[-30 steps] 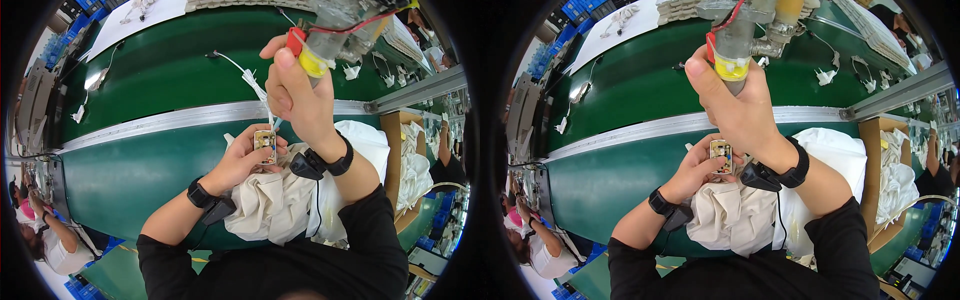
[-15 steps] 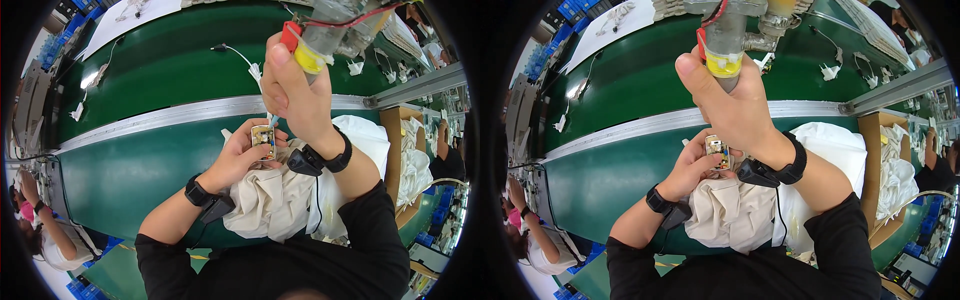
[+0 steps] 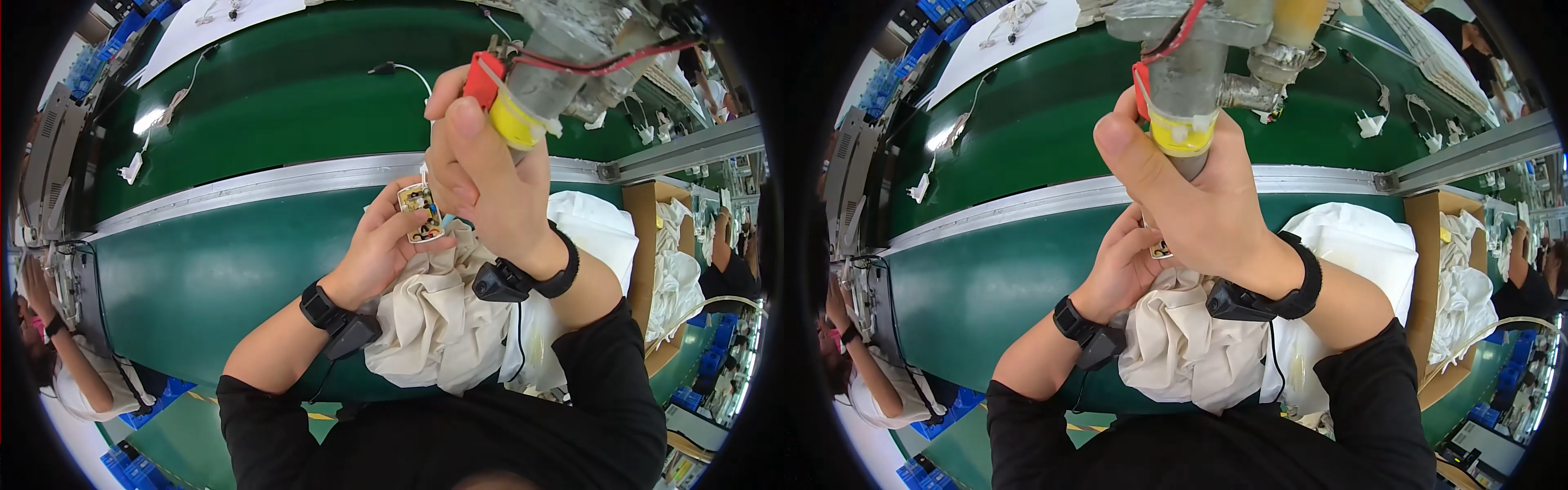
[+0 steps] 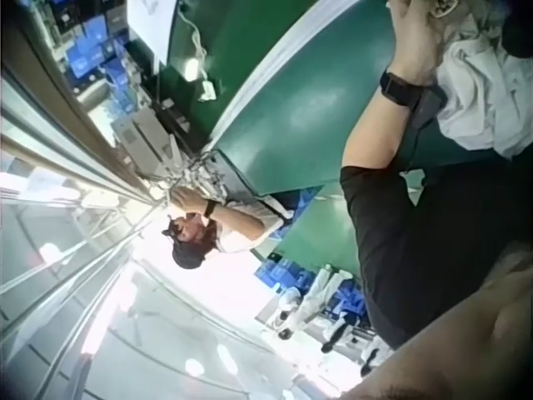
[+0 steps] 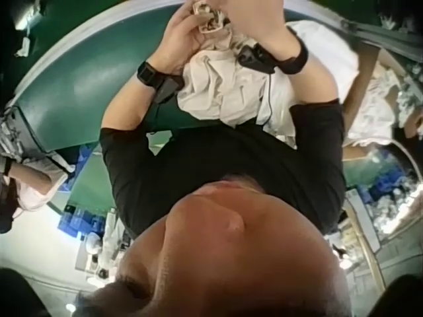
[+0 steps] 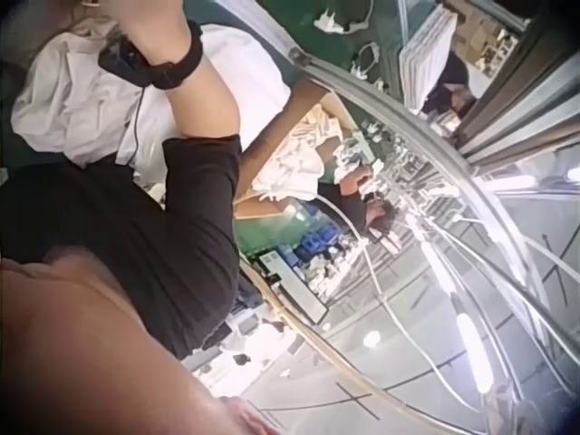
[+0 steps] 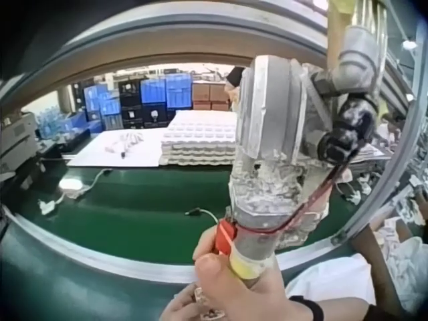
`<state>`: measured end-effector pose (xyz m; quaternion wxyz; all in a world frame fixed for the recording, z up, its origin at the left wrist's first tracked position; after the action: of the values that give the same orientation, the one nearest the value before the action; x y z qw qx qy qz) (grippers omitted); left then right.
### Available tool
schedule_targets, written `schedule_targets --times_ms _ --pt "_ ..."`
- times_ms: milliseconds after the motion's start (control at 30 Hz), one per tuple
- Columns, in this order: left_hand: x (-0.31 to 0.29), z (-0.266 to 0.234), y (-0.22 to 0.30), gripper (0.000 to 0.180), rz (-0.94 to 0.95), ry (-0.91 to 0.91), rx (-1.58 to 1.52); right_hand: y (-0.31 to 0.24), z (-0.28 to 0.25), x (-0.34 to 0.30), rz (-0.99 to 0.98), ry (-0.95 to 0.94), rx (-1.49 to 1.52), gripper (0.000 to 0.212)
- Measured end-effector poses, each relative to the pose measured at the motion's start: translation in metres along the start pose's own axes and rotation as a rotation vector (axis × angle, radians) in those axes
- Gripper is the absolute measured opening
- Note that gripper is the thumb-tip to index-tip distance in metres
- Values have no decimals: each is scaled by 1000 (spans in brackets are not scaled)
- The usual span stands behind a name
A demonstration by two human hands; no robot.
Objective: The person picks up a circuit board from the conveyor belt, applies glue to it using a dispenser, and then places the board back onto the belt. This process is repeated for several circuit boards.
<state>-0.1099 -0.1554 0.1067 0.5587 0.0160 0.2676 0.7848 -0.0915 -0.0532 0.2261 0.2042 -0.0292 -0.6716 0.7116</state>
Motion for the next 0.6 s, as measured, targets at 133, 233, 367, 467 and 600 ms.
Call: schedule_targets --times_ms 133,233,367,467,600 --pt "-1 1 3 34 25 -23 -29 0 2 -1 -4 7 -3 30" --pt "-1 0 3 35 10 -18 -38 1 2 0 20 26 24 30" --pt "0 0 3 35 11 -21 -49 1 1 1 12 25 20 31" --pt "0 0 3 36 7 -49 -83 -2 1 2 -13 32 -10 33" --pt "-1 10 5 36 -37 -109 -193 -3 3 0 9 16 6 35"
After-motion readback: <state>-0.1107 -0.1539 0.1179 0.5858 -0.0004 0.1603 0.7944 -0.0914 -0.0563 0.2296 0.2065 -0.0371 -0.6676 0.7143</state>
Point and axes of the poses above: each hand's wrist, its own x-axis towards the middle knuckle, its own z-axis out of the palm, y = z × x, the point moved 4 cm from there along x, towards the middle knuckle, and after that the axes turned 9 degrees about -x, right-handed, at the moved point
